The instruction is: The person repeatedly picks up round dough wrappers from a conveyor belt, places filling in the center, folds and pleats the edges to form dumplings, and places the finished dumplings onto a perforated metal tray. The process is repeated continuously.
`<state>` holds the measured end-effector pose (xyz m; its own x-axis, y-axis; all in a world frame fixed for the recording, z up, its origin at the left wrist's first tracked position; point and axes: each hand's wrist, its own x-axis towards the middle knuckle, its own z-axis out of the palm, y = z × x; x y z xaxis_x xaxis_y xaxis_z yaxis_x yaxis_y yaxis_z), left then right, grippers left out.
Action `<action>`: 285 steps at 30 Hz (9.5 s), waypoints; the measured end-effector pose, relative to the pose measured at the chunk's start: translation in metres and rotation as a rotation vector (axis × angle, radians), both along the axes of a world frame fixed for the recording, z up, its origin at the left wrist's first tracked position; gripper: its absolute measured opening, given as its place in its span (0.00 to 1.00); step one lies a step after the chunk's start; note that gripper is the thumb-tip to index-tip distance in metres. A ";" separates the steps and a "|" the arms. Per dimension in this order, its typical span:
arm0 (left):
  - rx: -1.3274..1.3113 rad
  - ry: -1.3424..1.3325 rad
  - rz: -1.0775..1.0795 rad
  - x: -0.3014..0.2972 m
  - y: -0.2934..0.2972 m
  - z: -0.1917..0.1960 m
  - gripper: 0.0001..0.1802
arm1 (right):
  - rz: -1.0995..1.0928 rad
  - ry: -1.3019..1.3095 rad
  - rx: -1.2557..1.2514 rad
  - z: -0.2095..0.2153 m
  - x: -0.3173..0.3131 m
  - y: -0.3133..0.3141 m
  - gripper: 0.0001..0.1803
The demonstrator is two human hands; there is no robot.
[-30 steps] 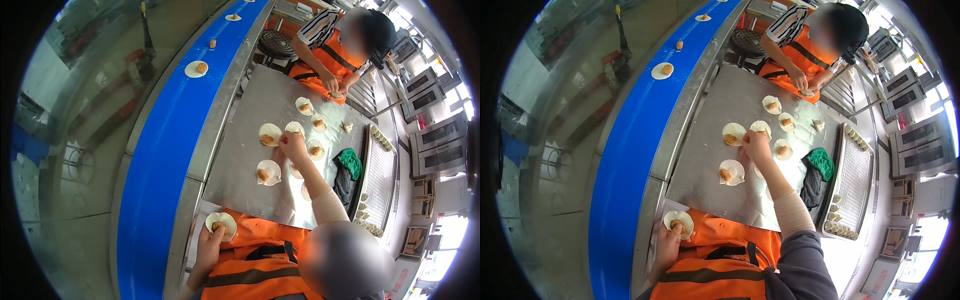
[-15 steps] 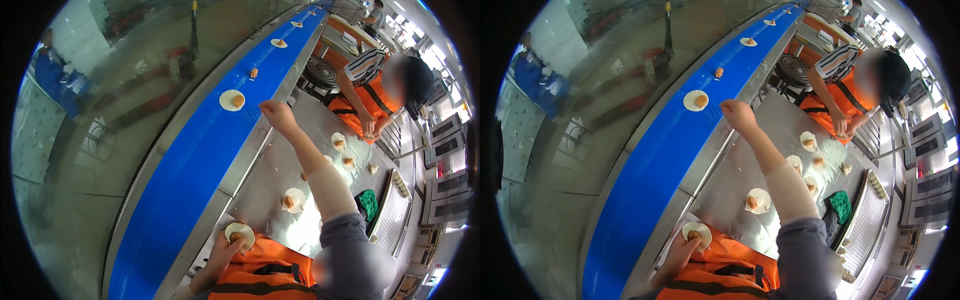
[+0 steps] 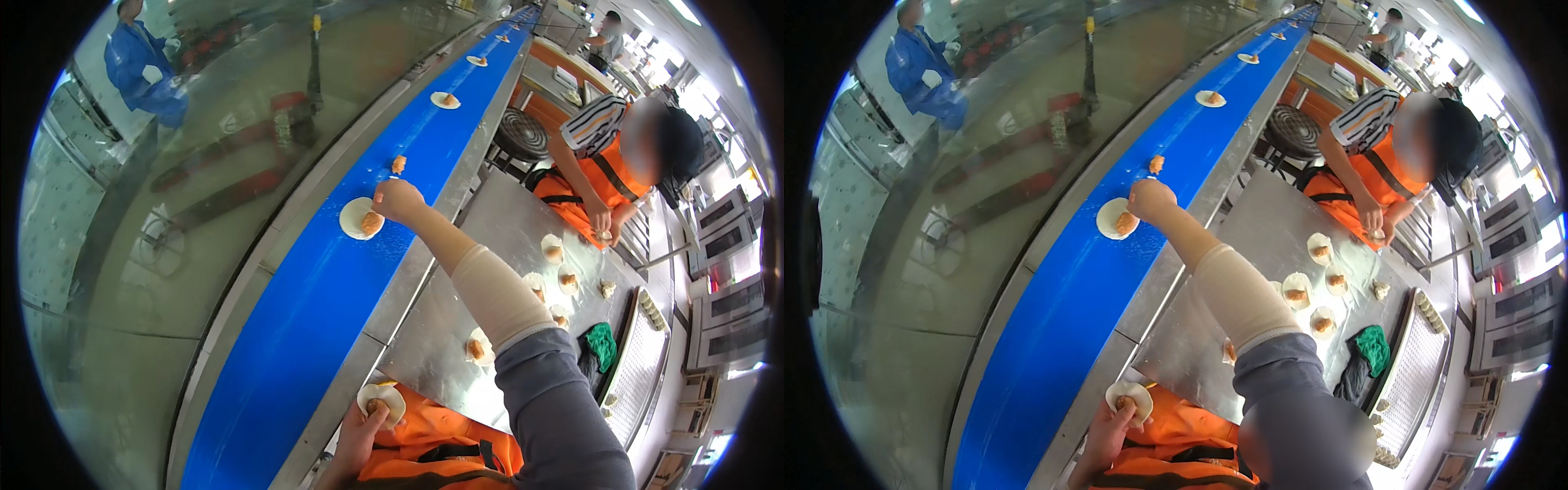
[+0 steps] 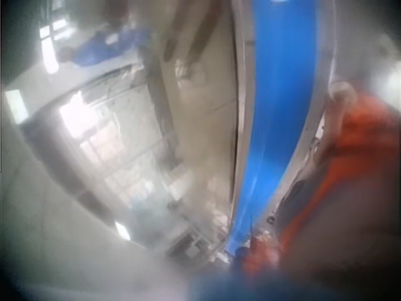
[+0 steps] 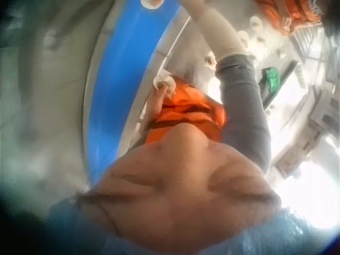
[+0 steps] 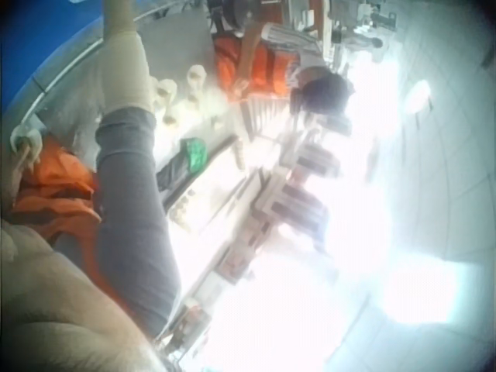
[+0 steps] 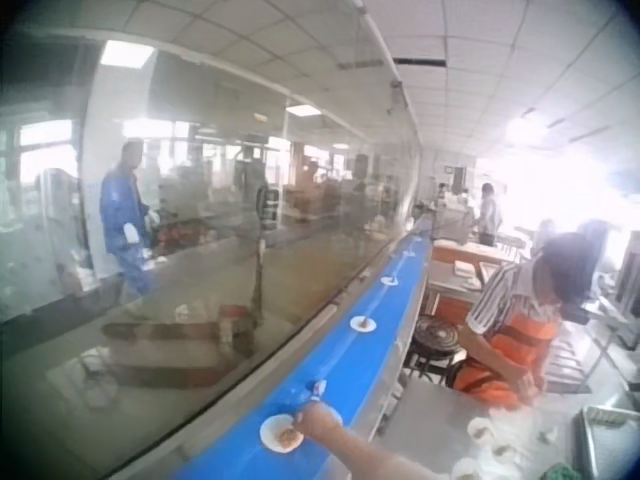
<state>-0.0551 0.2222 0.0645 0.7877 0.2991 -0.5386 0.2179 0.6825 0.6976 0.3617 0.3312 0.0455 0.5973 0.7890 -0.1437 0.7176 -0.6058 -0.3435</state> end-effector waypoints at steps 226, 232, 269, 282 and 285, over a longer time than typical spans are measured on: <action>0.368 -0.272 -0.726 0.049 -0.184 -0.077 0.20 | -0.319 -0.009 0.705 -0.011 -0.342 -0.462 0.14; 0.429 -0.330 -0.696 0.050 -0.188 -0.076 0.21 | -0.272 -0.032 0.594 -0.021 -0.343 -0.475 0.15; 0.129 -0.279 -0.874 0.073 -0.226 -0.049 0.41 | -0.812 -0.170 0.682 0.010 -0.326 -0.614 0.21; 0.264 -0.197 -0.755 0.069 -0.210 -0.029 0.34 | -1.299 -0.160 0.077 -0.009 -0.304 -0.825 0.16; 0.272 -0.196 -0.761 0.068 -0.210 -0.031 0.33 | -1.284 -0.135 0.000 -0.016 -0.301 -0.828 0.15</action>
